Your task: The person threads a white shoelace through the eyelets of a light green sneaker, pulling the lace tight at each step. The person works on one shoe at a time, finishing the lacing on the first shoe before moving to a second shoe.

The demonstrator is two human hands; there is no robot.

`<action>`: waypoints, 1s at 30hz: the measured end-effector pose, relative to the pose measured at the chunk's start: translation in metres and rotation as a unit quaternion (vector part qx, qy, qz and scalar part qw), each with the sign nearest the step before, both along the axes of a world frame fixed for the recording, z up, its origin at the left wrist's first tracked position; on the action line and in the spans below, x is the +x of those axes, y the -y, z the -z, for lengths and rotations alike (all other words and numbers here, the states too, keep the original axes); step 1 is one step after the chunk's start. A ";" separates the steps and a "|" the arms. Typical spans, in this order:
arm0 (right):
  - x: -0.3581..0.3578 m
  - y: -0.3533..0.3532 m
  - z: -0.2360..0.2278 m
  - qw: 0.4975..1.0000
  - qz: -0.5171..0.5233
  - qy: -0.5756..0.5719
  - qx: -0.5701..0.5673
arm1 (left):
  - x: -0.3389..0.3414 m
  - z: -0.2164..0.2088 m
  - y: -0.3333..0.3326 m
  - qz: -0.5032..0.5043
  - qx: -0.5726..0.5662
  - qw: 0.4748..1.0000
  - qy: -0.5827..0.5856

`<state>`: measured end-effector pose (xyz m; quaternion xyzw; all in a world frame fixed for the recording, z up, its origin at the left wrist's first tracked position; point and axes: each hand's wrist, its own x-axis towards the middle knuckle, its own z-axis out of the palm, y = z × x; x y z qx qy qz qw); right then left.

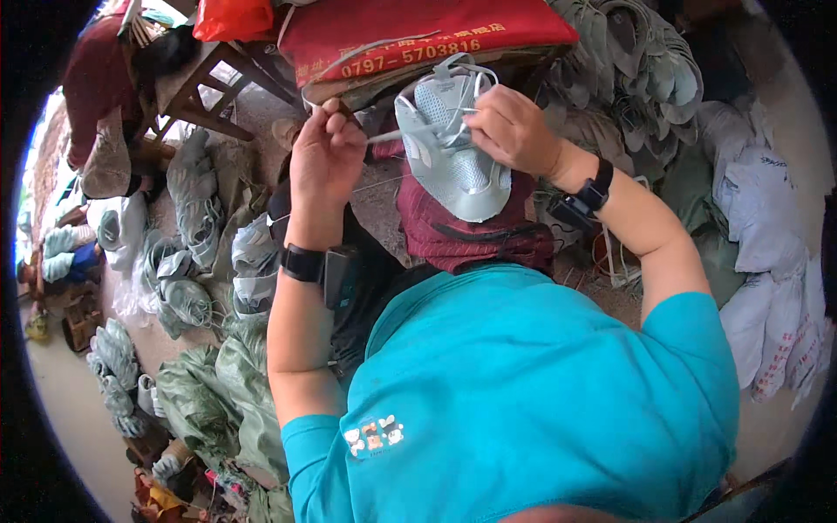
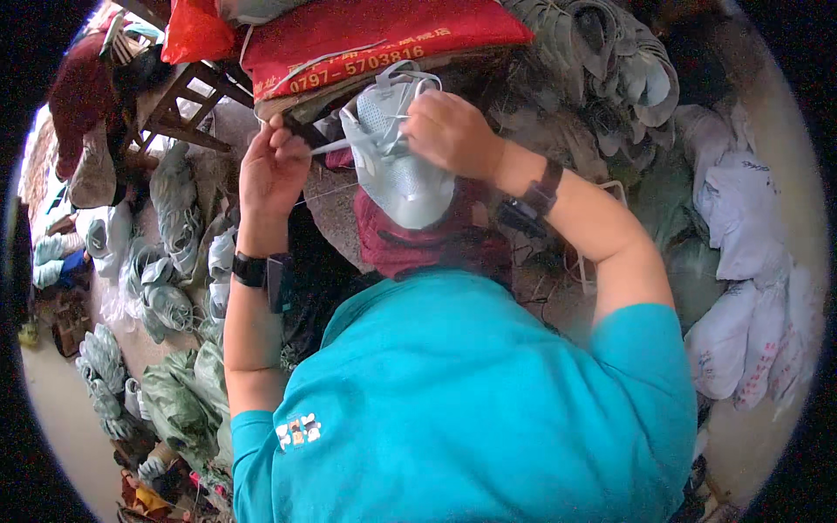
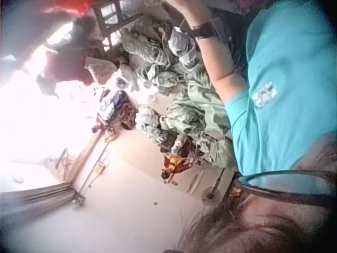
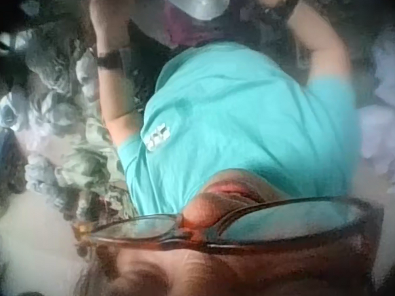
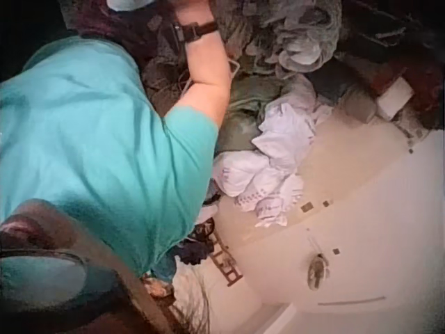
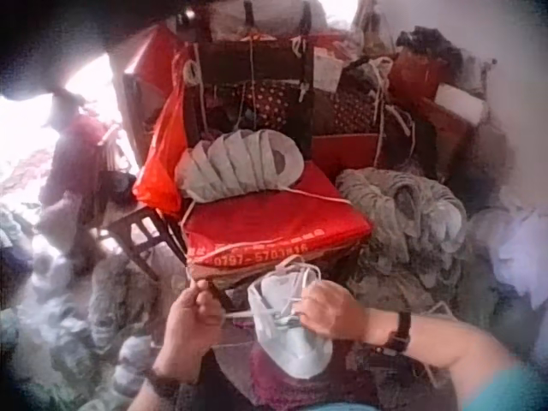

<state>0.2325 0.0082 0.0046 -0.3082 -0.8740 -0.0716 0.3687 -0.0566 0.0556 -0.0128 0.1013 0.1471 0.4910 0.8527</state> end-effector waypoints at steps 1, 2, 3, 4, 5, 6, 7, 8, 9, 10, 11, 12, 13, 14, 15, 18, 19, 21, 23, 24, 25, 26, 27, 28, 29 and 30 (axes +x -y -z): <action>0.007 0.000 0.000 1.000 -0.005 0.016 0.024 | -0.009 -0.003 -0.001 -0.016 -0.008 0.998 -0.059; 0.017 0.000 0.004 0.999 -0.007 0.038 0.014 | -0.026 0.001 -0.011 -0.029 0.035 0.996 -0.073; 0.029 0.002 0.011 0.998 -0.007 0.061 0.004 | -0.038 -0.008 -0.016 -0.057 0.061 0.991 -0.106; 0.042 0.001 0.014 0.997 -0.009 0.082 -0.005 | -0.048 -0.022 -0.019 -0.087 0.089 0.982 -0.139; 0.055 0.000 0.016 0.994 0.000 0.112 0.010 | -0.054 -0.033 -0.020 -0.088 0.095 0.983 -0.132; 0.066 -0.001 0.015 0.995 0.064 0.075 -0.022 | -0.060 -0.039 -0.021 -0.091 0.102 0.983 -0.123; 0.076 -0.004 0.013 0.990 0.126 0.039 -0.055 | -0.065 -0.040 -0.024 -0.083 0.118 0.984 -0.104; 0.088 -0.008 0.010 0.979 0.186 0.003 -0.087 | -0.069 -0.041 -0.026 -0.110 0.110 0.981 -0.116; 0.101 -0.013 0.007 0.945 0.191 -0.190 -0.188 | -0.071 -0.043 -0.027 -0.136 0.101 0.977 -0.130; 0.118 -0.019 0.000 0.864 0.187 -0.373 -0.281 | -0.076 -0.044 -0.028 -0.163 0.091 0.972 -0.145; 0.145 -0.026 -0.013 0.769 0.136 -0.522 -0.342 | -0.097 -0.040 -0.028 -0.145 0.110 0.972 -0.147; 0.186 -0.033 -0.026 0.642 0.084 -0.654 -0.391 | -0.108 -0.040 -0.028 -0.161 0.105 0.966 -0.171; 0.247 -0.033 -0.035 0.622 0.088 -0.664 -0.405 | -0.117 -0.043 -0.030 -0.175 0.103 0.959 -0.196; 0.312 -0.028 -0.045 0.603 0.095 -0.676 -0.414 | -0.126 -0.044 -0.036 -0.185 0.102 0.953 -0.217; 0.366 -0.022 -0.052 0.600 0.109 -0.678 -0.411 | -0.145 -0.043 -0.040 -0.174 0.099 0.949 -0.242; 0.505 0.059 -0.099 0.765 0.279 -0.501 -0.293 | -0.207 -0.022 -0.072 -0.169 0.111 0.942 -0.266; 0.518 0.080 -0.106 0.815 0.353 -0.397 -0.231 | -0.230 -0.011 -0.080 -0.177 0.110 0.944 -0.254; 0.468 0.050 -0.060 0.841 0.474 -0.209 -0.155 | -0.268 -0.019 -0.059 -0.292 0.081 0.895 -0.327; 0.404 0.039 -0.030 0.867 0.459 -0.132 -0.143 | -0.248 -0.026 -0.056 -0.316 0.073 0.840 -0.435; 0.363 0.027 -0.019 0.801 0.402 -0.333 -0.292 | -0.232 -0.025 -0.056 -0.324 0.068 0.811 -0.483; 0.319 0.013 -0.015 0.715 0.350 -0.462 -0.392 | -0.212 -0.017 -0.055 -0.285 0.106 0.787 -0.537; 0.274 0.005 -0.012 0.661 0.323 -0.501 -0.455 | -0.180 -0.012 -0.045 -0.252 0.183 0.748 -0.587; 0.202 0.005 -0.019 0.677 0.364 -0.459 -0.445 | -0.146 -0.009 -0.037 -0.224 0.260 0.701 -0.625; 0.168 0.010 -0.015 0.679 0.337 -0.447 -0.475 | -0.110 -0.011 -0.030 -0.179 0.337 0.601 -0.702; 0.139 0.014 -0.013 0.699 0.290 -0.396 -0.520 | -0.076 -0.014 -0.021 -0.152 0.407 0.484 -0.760; 0.111 0.012 -0.013 0.682 0.249 -0.384 -0.570 | -0.048 -0.017 -0.007 -0.091 0.255 0.731 -0.627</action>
